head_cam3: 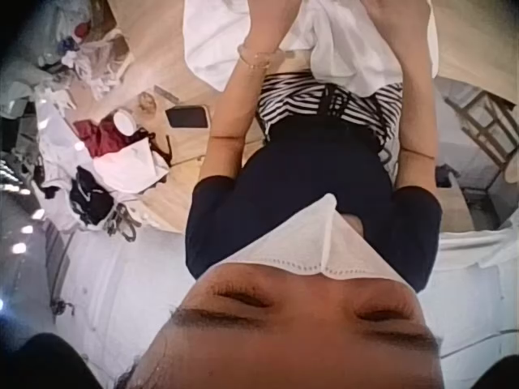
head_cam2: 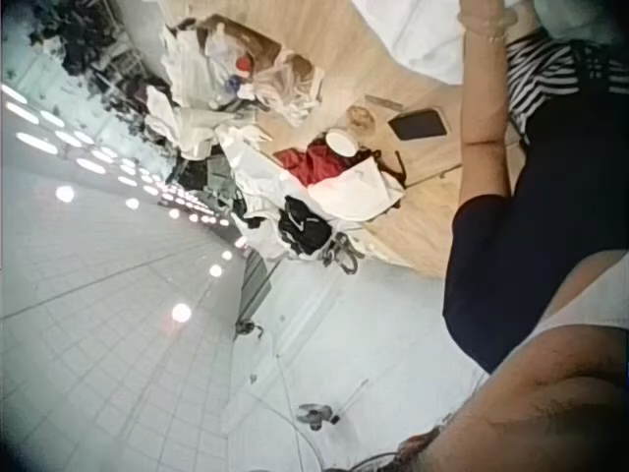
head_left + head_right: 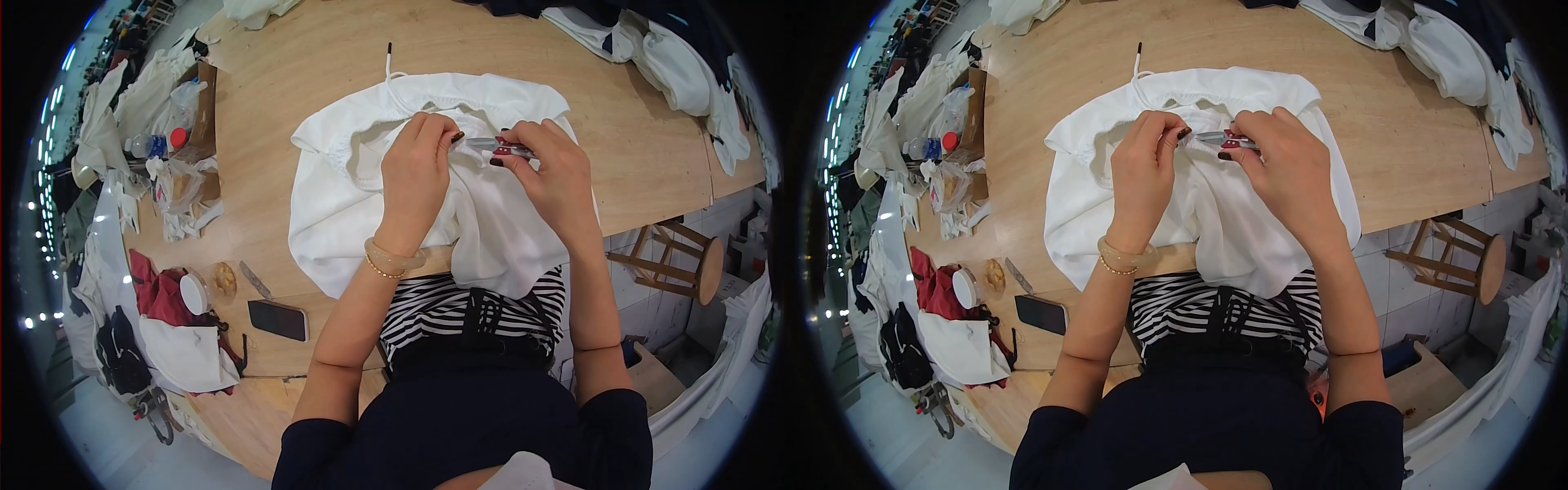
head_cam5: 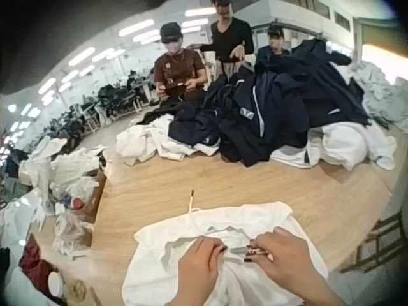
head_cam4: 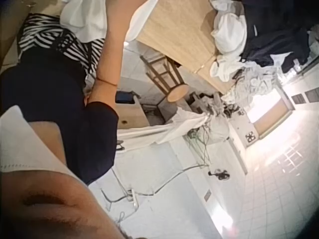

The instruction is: Trimming excess threads and inspecting a white pair of shorts on a factory workbench.

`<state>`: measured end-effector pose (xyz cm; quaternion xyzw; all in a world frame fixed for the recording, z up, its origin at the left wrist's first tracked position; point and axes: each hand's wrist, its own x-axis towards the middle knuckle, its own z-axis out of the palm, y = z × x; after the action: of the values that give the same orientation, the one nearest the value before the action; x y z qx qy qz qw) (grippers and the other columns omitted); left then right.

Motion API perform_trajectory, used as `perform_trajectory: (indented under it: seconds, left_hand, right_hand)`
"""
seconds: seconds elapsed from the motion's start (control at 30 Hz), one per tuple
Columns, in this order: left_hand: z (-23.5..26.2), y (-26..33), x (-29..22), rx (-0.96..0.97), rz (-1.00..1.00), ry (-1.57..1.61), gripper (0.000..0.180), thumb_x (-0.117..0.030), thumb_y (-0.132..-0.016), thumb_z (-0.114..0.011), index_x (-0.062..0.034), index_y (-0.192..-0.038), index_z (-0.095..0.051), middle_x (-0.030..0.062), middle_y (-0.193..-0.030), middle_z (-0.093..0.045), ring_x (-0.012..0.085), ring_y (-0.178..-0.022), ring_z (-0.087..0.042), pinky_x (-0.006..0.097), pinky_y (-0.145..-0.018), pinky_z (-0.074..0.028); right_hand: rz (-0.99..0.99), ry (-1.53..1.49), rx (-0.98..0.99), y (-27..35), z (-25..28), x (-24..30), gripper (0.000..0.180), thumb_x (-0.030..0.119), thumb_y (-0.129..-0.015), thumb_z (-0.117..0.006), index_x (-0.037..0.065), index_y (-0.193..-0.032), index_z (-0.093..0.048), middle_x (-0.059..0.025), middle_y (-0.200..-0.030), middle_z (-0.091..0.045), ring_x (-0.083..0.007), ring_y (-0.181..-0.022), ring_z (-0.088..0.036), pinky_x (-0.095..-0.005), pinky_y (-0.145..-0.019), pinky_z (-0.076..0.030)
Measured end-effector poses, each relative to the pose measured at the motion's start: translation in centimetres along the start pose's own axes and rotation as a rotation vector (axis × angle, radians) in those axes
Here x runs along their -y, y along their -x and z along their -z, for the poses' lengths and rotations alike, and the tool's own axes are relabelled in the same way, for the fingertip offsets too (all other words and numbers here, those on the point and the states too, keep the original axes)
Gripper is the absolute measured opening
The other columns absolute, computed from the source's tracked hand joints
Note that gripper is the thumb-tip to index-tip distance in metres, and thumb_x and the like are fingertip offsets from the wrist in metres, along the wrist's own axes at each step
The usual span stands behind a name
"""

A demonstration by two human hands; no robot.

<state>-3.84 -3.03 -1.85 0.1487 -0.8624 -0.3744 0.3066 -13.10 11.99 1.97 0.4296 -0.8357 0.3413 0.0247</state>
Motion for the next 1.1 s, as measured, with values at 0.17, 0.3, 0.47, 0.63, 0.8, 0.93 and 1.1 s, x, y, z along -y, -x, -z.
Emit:
perform_trajectory:
  seconds: [0.17, 0.3, 0.47, 0.63, 0.8, 0.93, 1.1]
  left_hand:
    - [0.1, 0.1, 0.1, 0.002, -0.008, -0.022, 0.001, -0.002, -0.086, -0.059, -0.0015, -0.088, -0.058, 0.0094, -0.081, -0.059, 0.0259, -0.07, -0.059, 0.034, -0.06, -0.047]
    - [0.1, 0.1, -0.1, 0.0, -0.027, -0.039, 0.002, 0.0, -0.088, -0.058, -0.0005, -0.089, -0.059, 0.0098, -0.082, -0.06, 0.024, -0.067, -0.06, 0.032, -0.058, -0.047]
    - [0.0, 0.3, 0.0, -0.004, -0.026, -0.034, 0.003, 0.0, -0.088, -0.057, -0.0007, -0.089, -0.059, 0.0099, -0.082, -0.06, 0.0232, -0.069, -0.061, 0.031, -0.059, -0.048]
    - [0.7, 1.0, -0.6, -0.072, 0.01, 0.049, 0.004, 0.0, -0.09, -0.056, 0.0015, -0.092, -0.058, 0.0097, -0.086, -0.063, 0.0188, -0.074, -0.064, 0.028, -0.064, -0.052]
    - [1.3, 5.9, -2.5, 0.044, 0.768, 0.893, 0.015, -0.004, -0.095, -0.051, 0.003, -0.105, -0.06, 0.0083, -0.094, -0.063, 0.0167, -0.083, -0.063, 0.029, -0.077, -0.055]
    - [0.3, 5.7, -2.1, 0.091, 1.038, 1.18, 0.019, -0.01, -0.096, -0.054, 0.0014, -0.109, -0.06, 0.0068, -0.097, -0.063, 0.0135, -0.086, -0.061, 0.027, -0.082, -0.053]
    - [-0.9, 4.0, -1.3, -0.072, 1.154, 1.461, 0.018, -0.015, -0.095, -0.056, -0.0011, -0.105, -0.061, 0.003, -0.092, -0.062, 0.0108, -0.078, -0.059, 0.025, -0.078, -0.052]
  right_hand:
    - [0.018, 0.032, -0.003, -0.1, -0.6, 0.3, 0.016, 0.015, -0.076, -0.071, 0.009, -0.087, -0.06, -0.0002, -0.075, -0.062, -0.0189, -0.072, -0.055, -0.032, -0.06, -0.045]
    - [0.041, 0.054, -0.009, -0.1, -0.8, 0.2, 0.017, 0.015, -0.076, -0.071, 0.009, -0.087, -0.06, -0.0002, -0.073, -0.061, -0.0189, -0.072, -0.055, -0.0323, -0.059, -0.044]
    - [0.052, 0.095, -0.005, -0.2, -0.9, 0.5, 0.017, 0.01, -0.073, -0.073, 0.007, -0.086, -0.062, -0.0032, -0.076, -0.062, -0.0209, -0.069, -0.056, -0.0324, -0.06, -0.044]
    - [-0.006, 0.011, -0.025, -0.1, -0.6, -0.2, 0.019, 0.01, -0.075, -0.071, 0.006, -0.089, -0.059, -0.0042, -0.077, -0.063, -0.0193, -0.073, -0.057, -0.0302, -0.063, -0.046]
    - [-0.318, -0.431, -0.178, 0.5, 0.2, -2.2, 0.017, 0.0, -0.081, -0.067, -0.001, -0.097, -0.059, -0.0075, -0.083, -0.066, -0.009, -0.077, -0.059, -0.0217, -0.073, -0.045]
    - [-0.411, -0.61, -0.232, 1.4, -0.1, -3.7, 0.015, -0.001, -0.083, -0.066, -0.003, -0.095, -0.058, -0.004, -0.085, -0.065, -0.0081, -0.079, -0.057, -0.0216, -0.075, -0.045]
    - [-0.463, -0.647, -0.207, 2.5, -0.8, -3.5, 0.017, 0.002, -0.083, -0.068, -0.002, -0.096, -0.059, -0.0039, -0.087, -0.065, -0.0077, -0.081, -0.056, -0.0217, -0.077, -0.045]
